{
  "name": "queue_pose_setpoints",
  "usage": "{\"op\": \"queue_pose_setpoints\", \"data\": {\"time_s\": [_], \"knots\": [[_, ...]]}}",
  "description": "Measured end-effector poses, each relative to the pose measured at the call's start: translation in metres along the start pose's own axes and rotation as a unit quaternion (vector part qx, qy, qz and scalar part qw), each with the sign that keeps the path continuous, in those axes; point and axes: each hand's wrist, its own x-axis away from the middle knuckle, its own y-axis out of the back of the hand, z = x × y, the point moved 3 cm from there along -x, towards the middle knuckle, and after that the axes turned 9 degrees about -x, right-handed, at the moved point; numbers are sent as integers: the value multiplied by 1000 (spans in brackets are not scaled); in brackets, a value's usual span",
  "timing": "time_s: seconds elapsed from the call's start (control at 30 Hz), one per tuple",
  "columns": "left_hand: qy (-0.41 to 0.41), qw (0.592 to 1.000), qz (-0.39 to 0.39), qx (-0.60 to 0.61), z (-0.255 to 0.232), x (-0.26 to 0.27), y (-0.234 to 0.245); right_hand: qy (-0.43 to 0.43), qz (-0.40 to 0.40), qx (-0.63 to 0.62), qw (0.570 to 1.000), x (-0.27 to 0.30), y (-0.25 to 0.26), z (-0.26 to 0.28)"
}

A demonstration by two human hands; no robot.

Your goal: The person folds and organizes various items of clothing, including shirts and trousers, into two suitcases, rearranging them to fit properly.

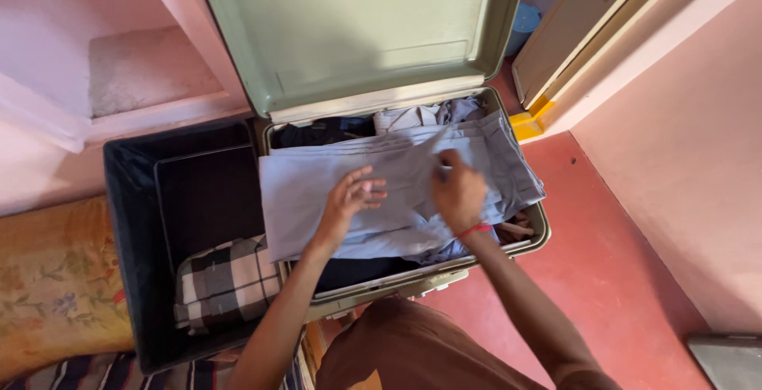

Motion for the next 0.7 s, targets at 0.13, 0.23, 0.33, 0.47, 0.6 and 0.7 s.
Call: {"op": "queue_pose_setpoints", "data": {"time_s": [0.13, 0.23, 0.33, 0.47, 0.6, 0.7], "knots": [[35, 993, -26, 114, 3, -14, 37, 198, 89, -101, 971, 48, -56, 93], [-54, 977, -158, -134, 13, -22, 82, 253, 171, -67, 950, 77, -93, 127], [-154, 903, -237, -324, 16, -17, 109, 319, 208, -59, 923, 98, -104, 140], [-132, 863, -271, -406, -3, -2, 116, 370, 287, -142, 872, 106, -94, 145], [-34, 884, -275, -376, -34, 10, 109, 268, 302, -174, 898, 102, -77, 132], [40, 851, -285, -440, -53, 16, 107, 253, 229, -130, 931, 78, -69, 113]]}}
